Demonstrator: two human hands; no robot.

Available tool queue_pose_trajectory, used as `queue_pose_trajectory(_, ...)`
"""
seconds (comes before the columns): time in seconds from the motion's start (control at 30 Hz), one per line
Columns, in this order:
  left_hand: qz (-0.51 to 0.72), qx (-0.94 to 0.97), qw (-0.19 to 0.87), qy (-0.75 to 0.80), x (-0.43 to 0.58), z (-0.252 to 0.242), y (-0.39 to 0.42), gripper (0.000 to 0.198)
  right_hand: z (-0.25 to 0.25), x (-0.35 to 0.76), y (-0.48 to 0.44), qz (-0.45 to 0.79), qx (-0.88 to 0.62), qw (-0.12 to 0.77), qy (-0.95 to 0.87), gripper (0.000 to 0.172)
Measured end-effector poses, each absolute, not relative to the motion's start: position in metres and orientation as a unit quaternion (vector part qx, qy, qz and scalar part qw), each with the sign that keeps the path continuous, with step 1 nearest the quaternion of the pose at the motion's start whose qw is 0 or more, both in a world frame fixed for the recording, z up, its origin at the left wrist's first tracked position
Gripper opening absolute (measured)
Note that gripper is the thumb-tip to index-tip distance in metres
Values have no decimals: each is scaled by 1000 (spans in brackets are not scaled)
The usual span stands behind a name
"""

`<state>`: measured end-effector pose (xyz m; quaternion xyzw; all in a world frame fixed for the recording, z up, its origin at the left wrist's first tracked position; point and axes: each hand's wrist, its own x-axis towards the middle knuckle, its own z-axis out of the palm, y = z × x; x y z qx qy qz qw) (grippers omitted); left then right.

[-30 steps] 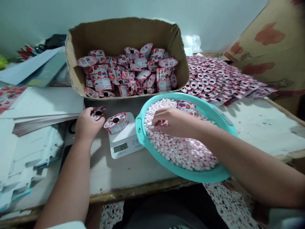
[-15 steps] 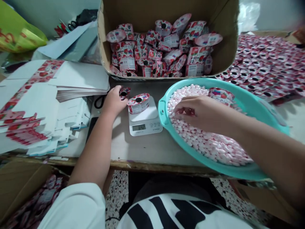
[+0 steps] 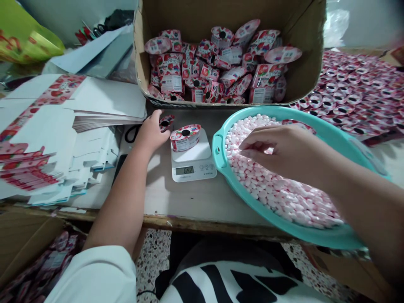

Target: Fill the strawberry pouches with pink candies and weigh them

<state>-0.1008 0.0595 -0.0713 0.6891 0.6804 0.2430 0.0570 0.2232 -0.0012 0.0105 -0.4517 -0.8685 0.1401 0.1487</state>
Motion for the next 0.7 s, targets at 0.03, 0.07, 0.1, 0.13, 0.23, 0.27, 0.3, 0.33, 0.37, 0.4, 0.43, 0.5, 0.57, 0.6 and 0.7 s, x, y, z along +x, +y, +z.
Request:
queue_pose_trajectory(0.03,239,689,59,682,-100,-71,59,67,12,224,-1,137,-451,161,-867,14)
queue_pose_trajectory(0.07,235,688,61,684,-99,-70,59,67,13,225,-1,135,-450,172,-866,13)
queue_pose_trajectory(0.1,231,687,63,686,-98,-69,58,67,13,225,-2,136,-450,184,-863,13)
queue_pose_trajectory(0.13,228,687,64,687,-98,-68,58,66,13,226,-2,140,-450,196,-860,12)
queue_pose_trajectory(0.23,226,688,66,686,-97,-67,58,64,12,226,-5,159,-451,238,-845,12)
queue_pose_trajectory(0.27,227,688,66,686,-97,-67,59,63,13,225,-5,164,-451,257,-839,11)
queue_pose_trajectory(0.3,227,689,65,686,-98,-67,59,63,14,224,-5,170,-452,276,-831,10)
queue_pose_trajectory(0.33,227,689,64,685,-99,-67,59,64,16,222,-4,178,-452,293,-823,10)
queue_pose_trajectory(0.37,226,691,64,684,-99,-68,60,64,19,220,-2,187,-451,307,-817,10)
queue_pose_trajectory(0.4,224,692,63,683,-100,-68,60,64,22,216,2,195,-447,316,-814,10)
queue_pose_trajectory(0.43,222,694,63,682,-101,-68,60,64,27,210,6,199,-438,316,-817,10)
queue_pose_trajectory(0.5,218,697,65,680,-102,-68,60,64,34,195,19,187,-407,294,-844,10)
queue_pose_trajectory(0.57,218,700,68,677,-103,-68,60,63,39,174,35,169,-383,257,-871,9)
queue_pose_trajectory(0.6,220,701,71,675,-103,-68,60,63,39,163,43,168,-378,240,-878,9)
queue_pose_trajectory(0.7,226,702,75,671,-105,-69,60,63,32,131,63,194,-367,196,-889,11)
